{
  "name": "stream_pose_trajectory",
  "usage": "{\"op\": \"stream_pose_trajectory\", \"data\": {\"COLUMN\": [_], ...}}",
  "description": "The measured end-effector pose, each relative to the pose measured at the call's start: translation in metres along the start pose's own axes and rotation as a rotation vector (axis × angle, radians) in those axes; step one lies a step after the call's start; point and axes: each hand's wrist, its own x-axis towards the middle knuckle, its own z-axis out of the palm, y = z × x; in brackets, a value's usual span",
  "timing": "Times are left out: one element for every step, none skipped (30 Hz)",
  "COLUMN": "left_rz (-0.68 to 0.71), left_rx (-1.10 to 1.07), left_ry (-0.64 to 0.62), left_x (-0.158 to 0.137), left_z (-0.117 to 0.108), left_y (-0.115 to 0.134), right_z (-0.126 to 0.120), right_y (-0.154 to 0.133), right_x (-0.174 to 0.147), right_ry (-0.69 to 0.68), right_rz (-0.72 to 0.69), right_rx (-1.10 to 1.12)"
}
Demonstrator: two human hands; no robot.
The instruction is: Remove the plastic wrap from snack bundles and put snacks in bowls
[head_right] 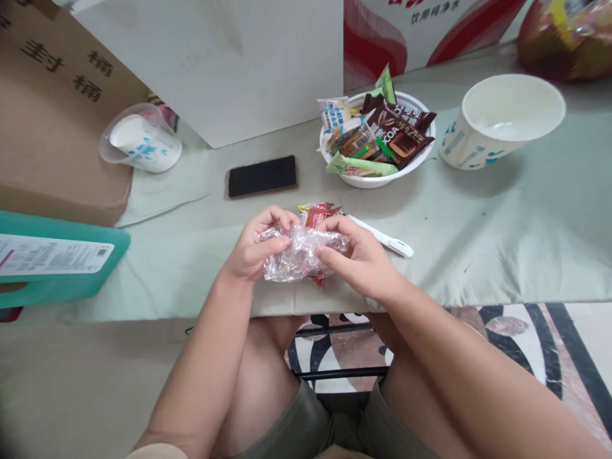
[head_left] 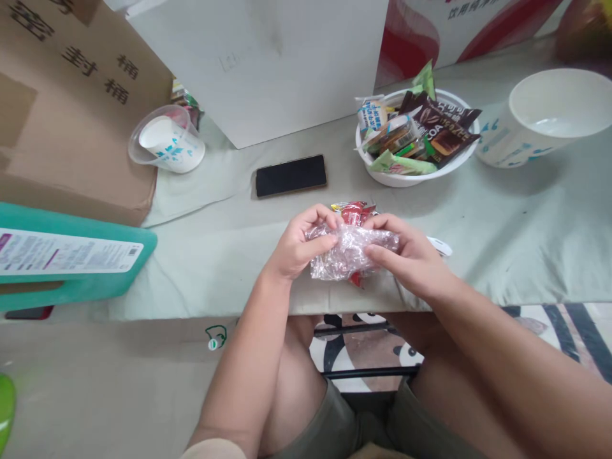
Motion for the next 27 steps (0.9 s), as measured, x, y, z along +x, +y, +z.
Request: {"op": "stream_pose_trajectory", "data": {"left_rz": [0.008, 0.021, 0.037, 0.058, 0.086, 0.118, 0.147, 0.167, 0.176, 0.177, 0.185, 0.209, 0.251, 0.297, 0.333, 0.348, 0.343, 0.321, 0.298, 0.273, 0.244, 0.205, 0.160, 0.109, 0.060, 0.016, -0.019], "left_rx": [0.002, -0.003, -0.016, -0.035, -0.059, -0.083, -0.104, -0.122, -0.132, -0.130, -0.118, -0.101, -0.087, -0.084, -0.095, -0.118, -0.143, -0.160, -0.165, -0.159, -0.148, -0.135, -0.120, -0.102, -0.081, -0.056, -0.028], "left_ry": [0.015, 0.036, 0.062, 0.096, 0.139, 0.187, 0.233, 0.269, 0.292, 0.303, 0.324, 0.370, 0.443, 0.530, 0.613, 0.673, 0.699, 0.690, 0.662, 0.622, 0.570, 0.505, 0.431, 0.351, 0.274, 0.202, 0.141], "left_x": [0.001, 0.002, 0.003, 0.004, 0.005, 0.005, 0.006, 0.007, 0.007, 0.007, 0.007, 0.007, 0.008, 0.008, 0.008, 0.008, 0.008, 0.008, 0.007, 0.006, 0.005, 0.004, 0.003, 0.002, 0.001, 0.000, -0.001], "left_z": [0.000, 0.000, 0.001, 0.001, 0.002, 0.003, 0.004, 0.005, 0.006, 0.007, 0.008, 0.009, 0.010, 0.010, 0.011, 0.011, 0.011, 0.012, 0.013, 0.014, 0.015, 0.016, 0.017, 0.018, 0.018, 0.019, 0.019], "left_y": [0.000, -0.001, 0.000, 0.000, 0.001, 0.002, 0.003, 0.005, 0.006, 0.006, 0.007, 0.007, 0.008, 0.008, 0.009, 0.010, 0.011, 0.012, 0.012, 0.012, 0.011, 0.010, 0.008, 0.006, 0.005, 0.003, 0.002], "right_z": [0.000, 0.000, -0.001, -0.001, -0.001, -0.001, 0.000, 0.000, 0.000, 0.000, 0.000, 0.001, 0.001, 0.001, 0.001, 0.001, 0.001, 0.002, 0.002, 0.003, 0.003, 0.004, 0.004, 0.004, 0.004, 0.004, 0.004], "right_y": [0.000, 0.000, 0.001, 0.001, 0.001, 0.001, 0.000, 0.000, 0.000, -0.001, -0.001, -0.001, -0.001, -0.001, -0.001, -0.001, -0.001, -0.002, -0.002, -0.002, -0.002, -0.002, -0.002, -0.001, 0.000, 0.000, 0.001], "right_x": [0.000, 0.000, 0.000, 0.000, 0.000, 0.000, 0.000, 0.000, 0.000, 0.000, 0.000, 0.000, 0.000, 0.000, 0.000, 0.000, 0.000, 0.000, 0.000, 0.001, 0.001, 0.001, 0.001, 0.001, 0.001, 0.001, 0.001], "right_ry": [0.030, 0.060, 0.087, 0.109, 0.123, 0.130, 0.130, 0.124, 0.115, 0.110, 0.108, 0.110, 0.113, 0.118, 0.123, 0.126, 0.126, 0.121, 0.107, 0.087, 0.063, 0.038, 0.013, -0.007, -0.021, -0.030, -0.037], "right_rz": [0.000, 0.000, -0.001, -0.002, -0.004, -0.003, 0.000, 0.006, 0.012, 0.015, 0.015, 0.013, 0.009, 0.007, 0.005, 0.006, 0.008, 0.008, 0.007, 0.003, -0.006, -0.019, -0.034, -0.050, -0.066, -0.082, -0.097], "right_rx": [0.004, 0.008, 0.011, 0.012, 0.011, 0.008, 0.004, 0.000, -0.002, -0.003, -0.003, -0.001, 0.002, 0.004, 0.002, -0.003, -0.009, -0.018, -0.025, -0.031, -0.037, -0.048, -0.064, -0.085, -0.108, -0.132, -0.151]}}
